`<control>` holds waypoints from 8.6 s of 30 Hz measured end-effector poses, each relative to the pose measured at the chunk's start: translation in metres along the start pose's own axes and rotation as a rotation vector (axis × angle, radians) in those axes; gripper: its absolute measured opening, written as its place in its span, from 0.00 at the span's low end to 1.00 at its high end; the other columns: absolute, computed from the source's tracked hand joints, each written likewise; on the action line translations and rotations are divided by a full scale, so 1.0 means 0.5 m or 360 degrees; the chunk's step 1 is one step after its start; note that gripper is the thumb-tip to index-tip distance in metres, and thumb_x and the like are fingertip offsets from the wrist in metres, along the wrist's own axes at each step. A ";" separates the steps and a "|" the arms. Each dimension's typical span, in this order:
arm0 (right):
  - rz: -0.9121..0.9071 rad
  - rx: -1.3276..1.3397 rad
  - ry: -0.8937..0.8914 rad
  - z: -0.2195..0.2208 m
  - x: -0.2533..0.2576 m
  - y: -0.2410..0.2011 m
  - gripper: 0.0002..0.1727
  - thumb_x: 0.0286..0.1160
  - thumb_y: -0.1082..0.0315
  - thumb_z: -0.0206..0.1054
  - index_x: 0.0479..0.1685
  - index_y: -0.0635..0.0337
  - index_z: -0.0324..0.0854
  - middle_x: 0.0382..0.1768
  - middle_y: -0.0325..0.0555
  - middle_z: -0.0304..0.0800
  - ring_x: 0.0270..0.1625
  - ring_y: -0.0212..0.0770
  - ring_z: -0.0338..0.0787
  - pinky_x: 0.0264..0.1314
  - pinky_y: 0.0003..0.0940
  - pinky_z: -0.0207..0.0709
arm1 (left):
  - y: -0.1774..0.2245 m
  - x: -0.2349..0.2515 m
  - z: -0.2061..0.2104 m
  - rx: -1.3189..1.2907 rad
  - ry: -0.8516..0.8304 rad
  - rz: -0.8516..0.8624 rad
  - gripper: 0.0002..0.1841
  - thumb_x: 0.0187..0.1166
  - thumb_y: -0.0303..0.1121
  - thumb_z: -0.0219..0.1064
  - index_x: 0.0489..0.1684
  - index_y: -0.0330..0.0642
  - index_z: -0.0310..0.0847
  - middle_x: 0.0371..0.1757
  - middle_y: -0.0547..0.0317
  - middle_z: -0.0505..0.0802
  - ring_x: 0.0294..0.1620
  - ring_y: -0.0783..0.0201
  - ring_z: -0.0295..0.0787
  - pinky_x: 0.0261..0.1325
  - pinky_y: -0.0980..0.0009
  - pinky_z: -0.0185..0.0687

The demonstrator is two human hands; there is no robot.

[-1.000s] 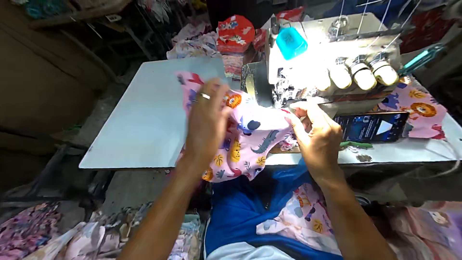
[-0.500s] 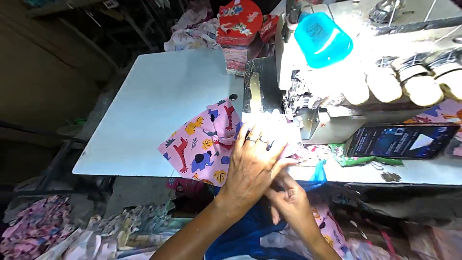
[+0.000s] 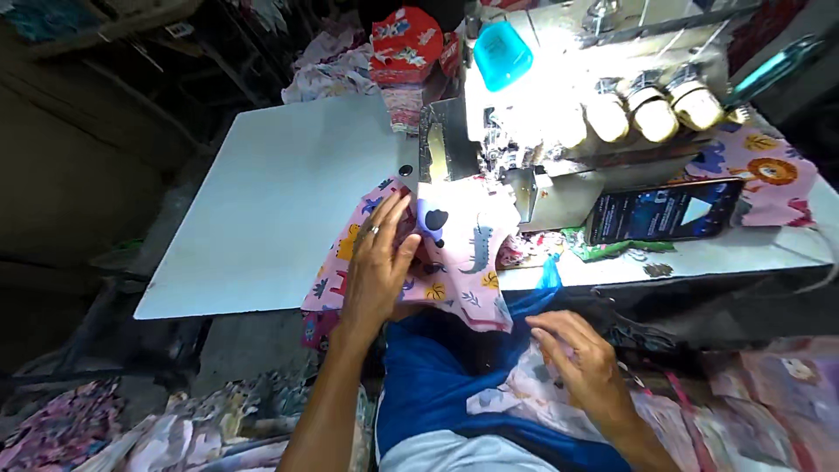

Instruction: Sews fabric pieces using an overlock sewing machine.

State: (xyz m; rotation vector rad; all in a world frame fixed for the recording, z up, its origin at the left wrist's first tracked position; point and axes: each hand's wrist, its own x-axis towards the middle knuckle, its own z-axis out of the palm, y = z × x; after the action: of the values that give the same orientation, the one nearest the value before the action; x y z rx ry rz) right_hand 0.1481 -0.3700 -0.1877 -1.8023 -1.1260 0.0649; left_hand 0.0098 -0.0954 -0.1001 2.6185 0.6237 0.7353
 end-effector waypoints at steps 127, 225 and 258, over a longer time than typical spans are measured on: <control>-0.0166 0.1074 -0.0900 -0.009 0.090 -0.107 0.11 0.72 0.65 0.75 0.49 0.59 0.87 0.36 0.32 0.91 0.36 0.23 0.88 0.40 0.18 0.84 | 0.168 -0.144 -0.186 0.0079 0.0187 0.0178 0.10 0.86 0.34 0.66 0.48 0.35 0.87 0.34 0.58 0.90 0.31 0.80 0.82 0.34 0.86 0.73; 0.0258 0.1031 0.0224 0.027 0.184 -0.075 0.06 0.73 0.74 0.73 0.43 0.66 0.92 0.58 0.49 0.90 0.55 0.35 0.93 0.56 0.25 0.91 | 0.114 0.125 -0.020 -0.0077 -0.0094 0.0279 0.04 0.76 0.31 0.72 0.37 0.43 0.92 0.38 0.62 0.90 0.42 0.73 0.84 0.44 0.79 0.74; 0.0303 0.1195 0.0353 0.043 0.213 -0.100 0.16 0.70 0.80 0.72 0.55 0.64 0.77 0.41 0.39 0.92 0.39 0.31 0.94 0.46 0.25 0.92 | 0.125 0.119 0.005 0.0102 0.0080 0.0223 0.07 0.80 0.31 0.70 0.46 0.45 0.95 0.43 0.54 0.89 0.46 0.58 0.86 0.48 0.64 0.79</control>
State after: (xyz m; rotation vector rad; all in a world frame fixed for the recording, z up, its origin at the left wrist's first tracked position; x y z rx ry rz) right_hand 0.1655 -0.2744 -0.1179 -1.1942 -0.6407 0.3445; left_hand 0.0767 -0.1191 -0.0508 2.7320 0.4886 0.8379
